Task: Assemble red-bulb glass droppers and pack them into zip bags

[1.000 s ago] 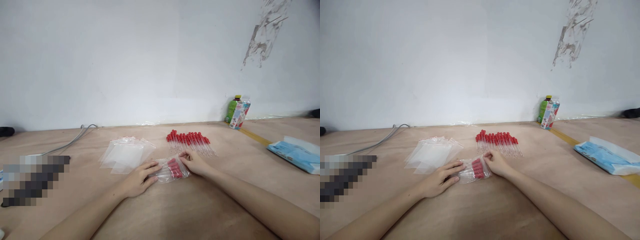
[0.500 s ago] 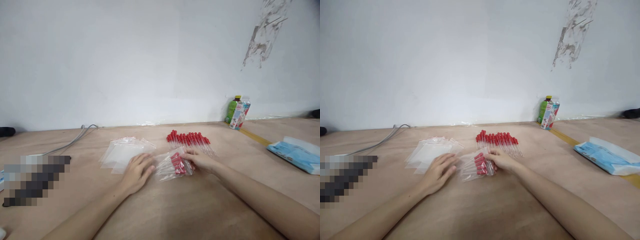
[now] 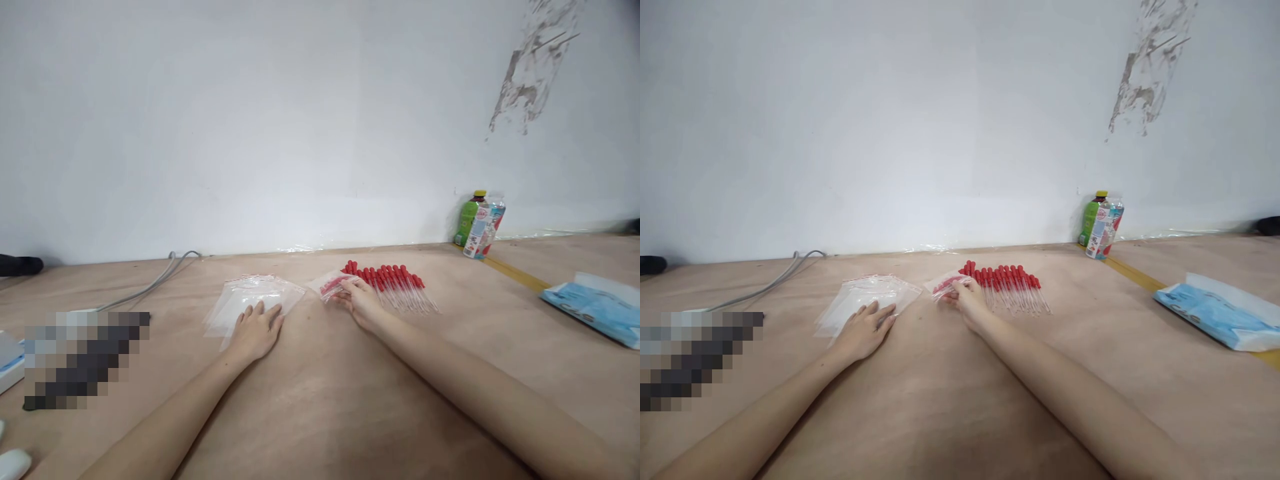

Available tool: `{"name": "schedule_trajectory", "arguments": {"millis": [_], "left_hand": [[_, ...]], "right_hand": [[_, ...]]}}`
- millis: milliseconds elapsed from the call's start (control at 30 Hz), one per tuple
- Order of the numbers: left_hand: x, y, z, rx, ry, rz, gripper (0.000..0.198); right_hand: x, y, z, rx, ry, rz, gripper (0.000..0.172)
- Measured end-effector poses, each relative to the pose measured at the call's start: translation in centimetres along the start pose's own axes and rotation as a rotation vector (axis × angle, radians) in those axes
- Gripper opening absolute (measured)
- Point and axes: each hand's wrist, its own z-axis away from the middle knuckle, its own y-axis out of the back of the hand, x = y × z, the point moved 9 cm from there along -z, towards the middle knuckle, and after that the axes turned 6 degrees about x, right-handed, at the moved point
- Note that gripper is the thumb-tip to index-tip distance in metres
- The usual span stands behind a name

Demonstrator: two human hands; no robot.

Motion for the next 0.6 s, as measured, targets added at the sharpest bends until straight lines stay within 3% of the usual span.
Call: {"name": "schedule_trajectory", "arguments": {"millis": [200,367,500,600], "left_hand": [[-2.0,-0.1,-0.6,0.039,0.023,-0.042,0.048],[-3.6,-0.2,-1.1,0.051,0.059,0.078,0.054],[-4.4,0.3,-1.5,0.058,0.057,0.156,0.042],[-4.6,1.5,-1.7,0.108,0.084,0.166,0.046]], "right_hand": [[4.1,-2.9,0.0,-0.031,-0.185,0.141,0.009],[4.9,-2.1,2.1,-0.201,-0.259,0.356,0.006],[2.6,1.0,2.8,-0.242,-0.104,0.525,0.007],[-2.2,3.4,2.1,-0.135,0.328,0.894,0.007]]}}
